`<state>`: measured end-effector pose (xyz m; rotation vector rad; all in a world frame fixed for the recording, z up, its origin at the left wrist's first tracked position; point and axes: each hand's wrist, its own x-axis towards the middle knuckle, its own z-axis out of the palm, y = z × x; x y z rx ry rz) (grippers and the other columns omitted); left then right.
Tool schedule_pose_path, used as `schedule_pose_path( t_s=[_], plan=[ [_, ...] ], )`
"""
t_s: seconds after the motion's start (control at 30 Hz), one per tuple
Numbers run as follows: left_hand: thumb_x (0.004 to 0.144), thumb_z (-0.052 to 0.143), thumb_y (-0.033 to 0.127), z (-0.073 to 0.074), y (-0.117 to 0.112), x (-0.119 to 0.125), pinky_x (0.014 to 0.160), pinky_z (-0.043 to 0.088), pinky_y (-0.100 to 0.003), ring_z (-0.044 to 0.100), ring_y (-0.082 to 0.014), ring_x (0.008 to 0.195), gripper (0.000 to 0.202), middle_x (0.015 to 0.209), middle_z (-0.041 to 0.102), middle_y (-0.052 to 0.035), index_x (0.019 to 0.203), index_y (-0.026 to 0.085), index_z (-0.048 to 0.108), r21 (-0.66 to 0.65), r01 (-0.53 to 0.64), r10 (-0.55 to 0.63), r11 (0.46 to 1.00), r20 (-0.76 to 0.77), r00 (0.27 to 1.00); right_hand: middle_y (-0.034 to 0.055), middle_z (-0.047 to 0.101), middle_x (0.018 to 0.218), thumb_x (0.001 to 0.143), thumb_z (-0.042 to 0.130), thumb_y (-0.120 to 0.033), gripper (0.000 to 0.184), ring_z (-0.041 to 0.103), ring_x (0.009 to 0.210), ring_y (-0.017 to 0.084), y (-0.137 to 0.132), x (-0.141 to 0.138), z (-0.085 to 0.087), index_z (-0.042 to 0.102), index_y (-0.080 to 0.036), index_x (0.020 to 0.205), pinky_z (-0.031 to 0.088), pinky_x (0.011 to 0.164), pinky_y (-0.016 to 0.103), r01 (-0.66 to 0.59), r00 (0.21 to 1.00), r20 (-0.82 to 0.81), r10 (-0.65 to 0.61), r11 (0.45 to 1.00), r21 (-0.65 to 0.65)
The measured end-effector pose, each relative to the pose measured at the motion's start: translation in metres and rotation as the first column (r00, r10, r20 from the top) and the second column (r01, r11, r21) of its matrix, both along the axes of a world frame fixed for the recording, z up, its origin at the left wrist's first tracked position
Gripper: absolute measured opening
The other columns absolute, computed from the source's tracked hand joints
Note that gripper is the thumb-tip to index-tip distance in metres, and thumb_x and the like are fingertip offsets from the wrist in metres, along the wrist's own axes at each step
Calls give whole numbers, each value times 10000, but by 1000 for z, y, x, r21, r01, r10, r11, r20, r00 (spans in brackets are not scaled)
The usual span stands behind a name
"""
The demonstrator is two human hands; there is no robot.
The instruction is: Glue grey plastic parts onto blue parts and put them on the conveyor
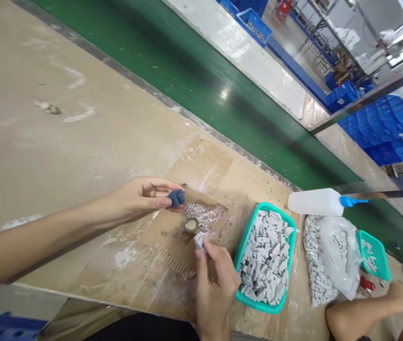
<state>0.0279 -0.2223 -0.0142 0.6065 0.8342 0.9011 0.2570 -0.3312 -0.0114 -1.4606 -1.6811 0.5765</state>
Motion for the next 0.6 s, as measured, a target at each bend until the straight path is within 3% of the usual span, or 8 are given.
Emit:
schedule_pose_path(
  t_s=[0.07, 0.17, 0.43, 0.6],
  plan=[
    [611, 933, 280, -2, 0, -6, 799, 538, -242, 708, -149, 792, 403, 889, 769, -65, 936, 137, 744, 30, -40, 40, 999, 11, 999, 34, 762, 930, 917, 670, -104, 254, 697, 814, 131, 12, -10, -10, 734, -210, 1138, 576, 733, 245, -48, 994, 107, 32, 987, 152],
    [587, 946, 257, -1, 0, -10, 767, 535, -220, 705, -129, 782, 402, 903, 771, -50, 911, 142, 737, 46, -88, 85, 995, 62, 994, 37, 754, 906, 898, 683, -50, 294, 662, 796, 134, 26, -15, -19, 726, -191, 1152, 553, 712, 269, -92, 978, 207, 38, 962, 257],
    [611, 908, 174, -8, 1, -7, 788, 559, -278, 702, -142, 765, 346, 850, 761, -38, 908, 134, 736, 107, -74, 64, 992, 92, 994, 66, 788, 960, 821, 750, -1, 331, 681, 785, 172, 25, -16, -25, 733, -166, 1107, 558, 700, 326, -188, 900, 436, 17, 917, 352],
    [681, 861, 155, -7, -1, -10, 809, 559, -257, 705, -126, 796, 288, 884, 763, -31, 937, 134, 731, 155, -42, 30, 987, 83, 996, 61, 794, 929, 803, 785, -32, 326, 695, 755, 184, 25, -16, -26, 735, -170, 1095, 561, 707, 345, -195, 859, 511, -29, 905, 379]
  ],
)
